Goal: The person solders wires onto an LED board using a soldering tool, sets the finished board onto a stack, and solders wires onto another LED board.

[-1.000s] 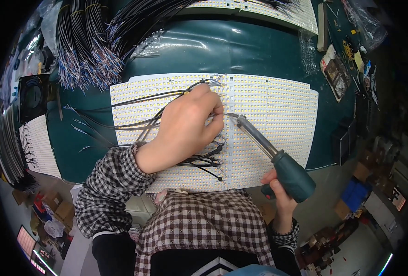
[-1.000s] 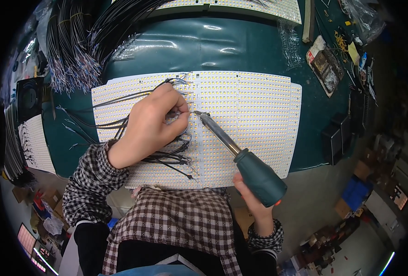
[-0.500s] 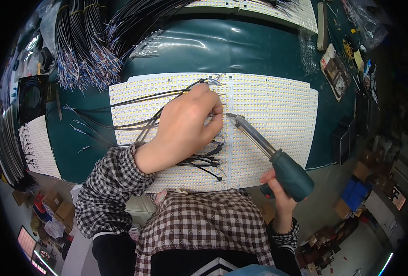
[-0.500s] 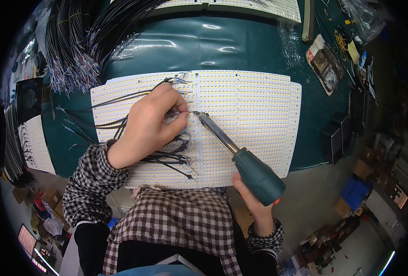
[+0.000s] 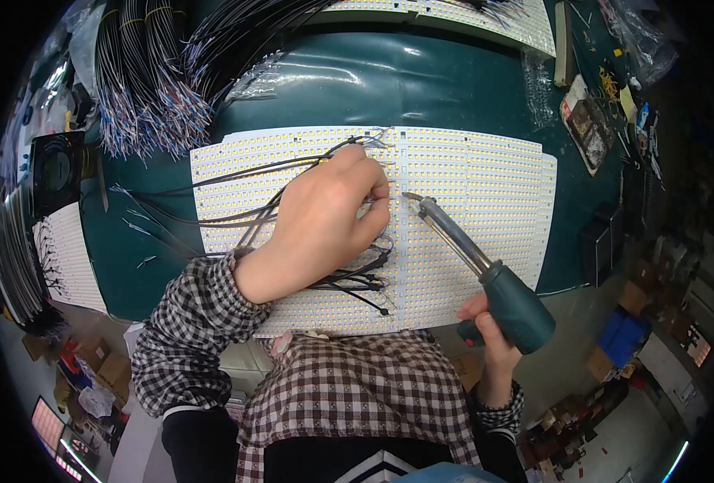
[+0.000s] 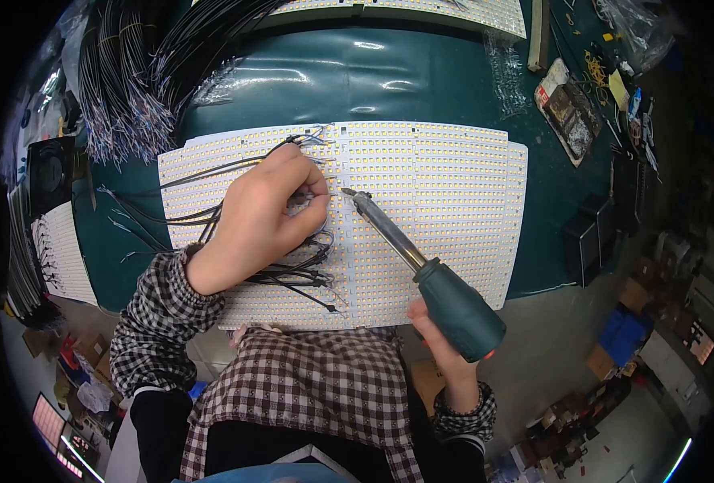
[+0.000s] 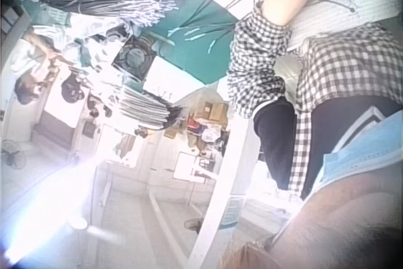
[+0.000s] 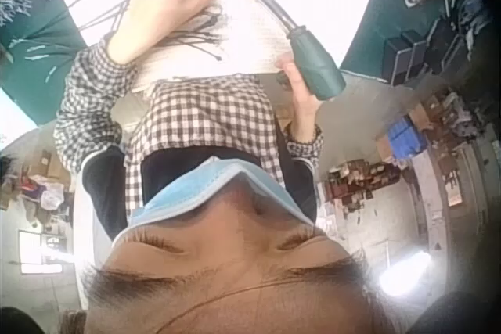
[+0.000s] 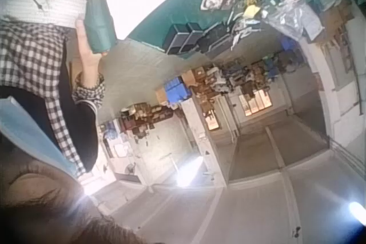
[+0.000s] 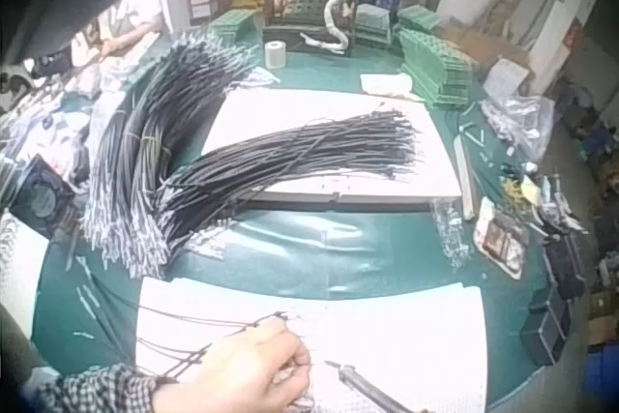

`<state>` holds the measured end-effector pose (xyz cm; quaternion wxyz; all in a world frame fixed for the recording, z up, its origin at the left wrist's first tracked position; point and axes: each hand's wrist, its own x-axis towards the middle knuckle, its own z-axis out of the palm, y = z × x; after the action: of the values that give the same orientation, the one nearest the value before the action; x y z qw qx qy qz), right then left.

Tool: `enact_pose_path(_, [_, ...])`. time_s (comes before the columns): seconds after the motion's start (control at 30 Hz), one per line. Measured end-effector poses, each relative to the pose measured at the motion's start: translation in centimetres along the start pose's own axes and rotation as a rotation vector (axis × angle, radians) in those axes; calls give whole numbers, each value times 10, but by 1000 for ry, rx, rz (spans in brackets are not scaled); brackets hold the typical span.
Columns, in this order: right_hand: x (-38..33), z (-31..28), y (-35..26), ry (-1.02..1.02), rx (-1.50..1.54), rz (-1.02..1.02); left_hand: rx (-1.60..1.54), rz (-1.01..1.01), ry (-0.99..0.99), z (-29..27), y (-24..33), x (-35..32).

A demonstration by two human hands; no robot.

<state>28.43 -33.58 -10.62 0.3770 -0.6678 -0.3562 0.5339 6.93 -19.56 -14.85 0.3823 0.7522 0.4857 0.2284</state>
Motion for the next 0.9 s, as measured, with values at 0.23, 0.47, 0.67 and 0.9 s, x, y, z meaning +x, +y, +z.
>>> enact_pose_path(0.23, [3,1,1,-7,38,-106,123,4,-34,-2,6,-3])
enact_pose_path(0.47, [7,1,3,3,142,-153,313,132,51,-9,25,-35])
enact_pose_path(0.67, [1,-2,0,71,97,-119,49,62,-68,-8,16,-32])
enact_pose_path(0.9, [-2,-7,6,77,204,-182,374,79,72,6,19,-35])
